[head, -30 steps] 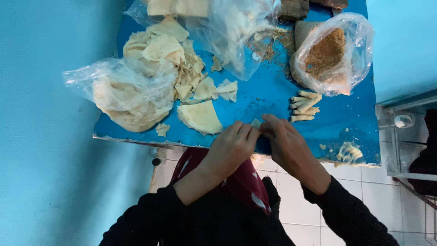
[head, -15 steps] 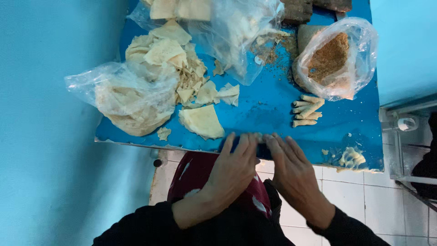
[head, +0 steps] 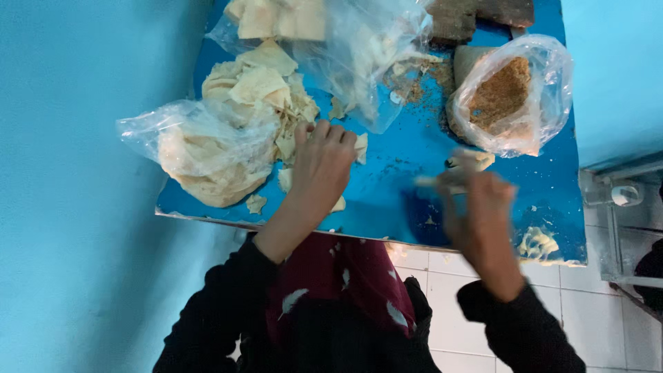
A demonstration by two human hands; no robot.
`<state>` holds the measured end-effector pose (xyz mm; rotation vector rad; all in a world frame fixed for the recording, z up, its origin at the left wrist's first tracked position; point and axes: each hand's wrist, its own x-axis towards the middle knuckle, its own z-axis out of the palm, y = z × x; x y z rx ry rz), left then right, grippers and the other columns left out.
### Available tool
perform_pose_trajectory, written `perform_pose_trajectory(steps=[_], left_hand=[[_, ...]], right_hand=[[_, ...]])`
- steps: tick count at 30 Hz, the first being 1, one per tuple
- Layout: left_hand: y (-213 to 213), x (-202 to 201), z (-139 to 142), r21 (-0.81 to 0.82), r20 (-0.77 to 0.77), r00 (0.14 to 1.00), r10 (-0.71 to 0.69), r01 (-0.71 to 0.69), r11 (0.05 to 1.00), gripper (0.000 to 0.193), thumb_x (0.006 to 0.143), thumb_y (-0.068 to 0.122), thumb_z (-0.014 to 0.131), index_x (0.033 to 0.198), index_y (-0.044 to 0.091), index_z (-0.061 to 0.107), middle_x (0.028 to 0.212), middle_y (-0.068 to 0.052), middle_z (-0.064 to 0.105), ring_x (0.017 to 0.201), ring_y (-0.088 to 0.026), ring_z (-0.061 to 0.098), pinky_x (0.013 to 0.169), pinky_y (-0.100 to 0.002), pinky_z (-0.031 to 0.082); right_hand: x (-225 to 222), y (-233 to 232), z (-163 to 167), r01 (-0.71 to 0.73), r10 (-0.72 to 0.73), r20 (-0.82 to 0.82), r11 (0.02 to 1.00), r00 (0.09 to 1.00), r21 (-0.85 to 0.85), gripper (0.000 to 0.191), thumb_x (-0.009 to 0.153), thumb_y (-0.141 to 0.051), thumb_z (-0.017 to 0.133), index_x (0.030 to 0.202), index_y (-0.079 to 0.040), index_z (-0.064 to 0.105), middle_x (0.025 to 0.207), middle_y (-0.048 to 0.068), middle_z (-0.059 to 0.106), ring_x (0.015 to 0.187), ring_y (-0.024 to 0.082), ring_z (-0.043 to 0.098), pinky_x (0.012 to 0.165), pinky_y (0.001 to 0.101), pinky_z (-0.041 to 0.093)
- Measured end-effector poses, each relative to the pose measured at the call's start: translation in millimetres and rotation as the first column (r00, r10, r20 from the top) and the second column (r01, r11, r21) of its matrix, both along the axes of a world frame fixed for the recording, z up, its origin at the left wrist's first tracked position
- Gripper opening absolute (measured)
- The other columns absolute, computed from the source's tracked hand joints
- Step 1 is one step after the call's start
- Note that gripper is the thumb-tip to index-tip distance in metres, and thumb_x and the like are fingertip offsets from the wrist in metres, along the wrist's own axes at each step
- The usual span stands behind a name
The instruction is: The person sits at a small blue table and shapes pieces of flat dough by hand, tearing off portions, folding and rolling them between the fingers into short cylinders, and placing the finished rolls in a pile on the table beside a plastic bag of brown powder. The rolled pieces accumulate in a row as the person works through the dough pieces one at a time.
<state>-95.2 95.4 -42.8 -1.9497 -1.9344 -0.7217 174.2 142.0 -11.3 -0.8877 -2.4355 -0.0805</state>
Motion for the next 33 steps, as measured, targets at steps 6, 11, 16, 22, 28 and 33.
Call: perform_pose_trajectory(steps=[6,11,16,22,28,33], left_hand=[[5,0,4,0.061,0.257,0.965,-0.057,0.042,0.997,0.008,0.096,0.012,0.069,0.090,0.006,0.068,0.086,-0.009,0.066,0.087,-0.031,0.060,0.085,-0.048,0.042],[-2,13,7,-0.045,0.907,0.413,-0.079,0.283,0.958,0.016,0.103,0.017,0.064,0.102,0.002,0.070,0.081,-0.004,0.068,0.070,-0.015,0.061,0.063,-0.038,0.050],[-7,44,-6,0.157,0.966,-0.254,-0.045,0.442,0.883,0.024,0.106,0.022,0.062,0.110,-0.001,0.071,0.091,-0.001,0.069,0.082,-0.008,0.064,0.073,-0.027,0.058],[-17,57,-8,0.113,0.909,-0.409,0.085,0.438,0.892,0.022,0.102,0.024,0.059,0.109,0.004,0.065,0.094,-0.003,0.072,0.082,-0.010,0.070,0.072,-0.028,0.060],[-16,68,-10,0.153,0.955,-0.295,-0.040,0.372,0.915,0.021,0.106,0.017,0.058,0.111,-0.002,0.065,0.092,-0.006,0.069,0.080,-0.011,0.066,0.074,-0.030,0.061],[-30,78,-2,0.146,0.983,-0.139,-0.117,0.220,0.964,0.027,0.108,0.020,0.052,0.110,-0.003,0.066,0.093,-0.007,0.072,0.082,-0.013,0.069,0.076,-0.028,0.061]], right_hand=[[39,47,4,0.145,-0.155,0.054,0.976,0.986,0.163,0.041,0.110,-0.001,0.071,0.145,-0.001,0.050,0.116,0.008,0.072,0.111,0.026,0.060,0.092,0.0412,0.041],[6,22,16,0.090,-0.129,-0.192,0.975,0.973,-0.202,0.052,0.102,0.008,0.066,0.148,-0.005,0.045,0.134,0.011,0.071,0.121,0.021,0.066,0.098,0.0383,0.054],[-31,-7,27,-0.451,-0.187,-0.604,0.508,0.775,-0.734,0.072,0.090,0.010,0.067,0.152,-0.004,0.032,0.129,0.012,0.063,0.121,0.022,0.064,0.100,0.0357,0.057],[-34,-5,32,-0.489,-0.325,-0.587,0.337,0.741,-0.805,0.069,0.090,0.008,0.067,0.151,-0.001,0.037,0.108,0.013,0.067,0.101,0.019,0.068,0.089,0.0329,0.057],[-13,0,30,-0.559,-0.382,-0.592,0.207,0.709,-0.803,0.071,0.089,0.008,0.067,0.153,0.000,0.039,0.107,0.012,0.067,0.095,0.017,0.066,0.083,0.0314,0.056],[-8,4,35,-0.619,-0.453,-0.631,0.198,0.630,-0.760,0.068,0.091,0.009,0.065,0.154,0.002,0.040,0.108,0.014,0.068,0.096,0.018,0.067,0.081,0.0315,0.056]])
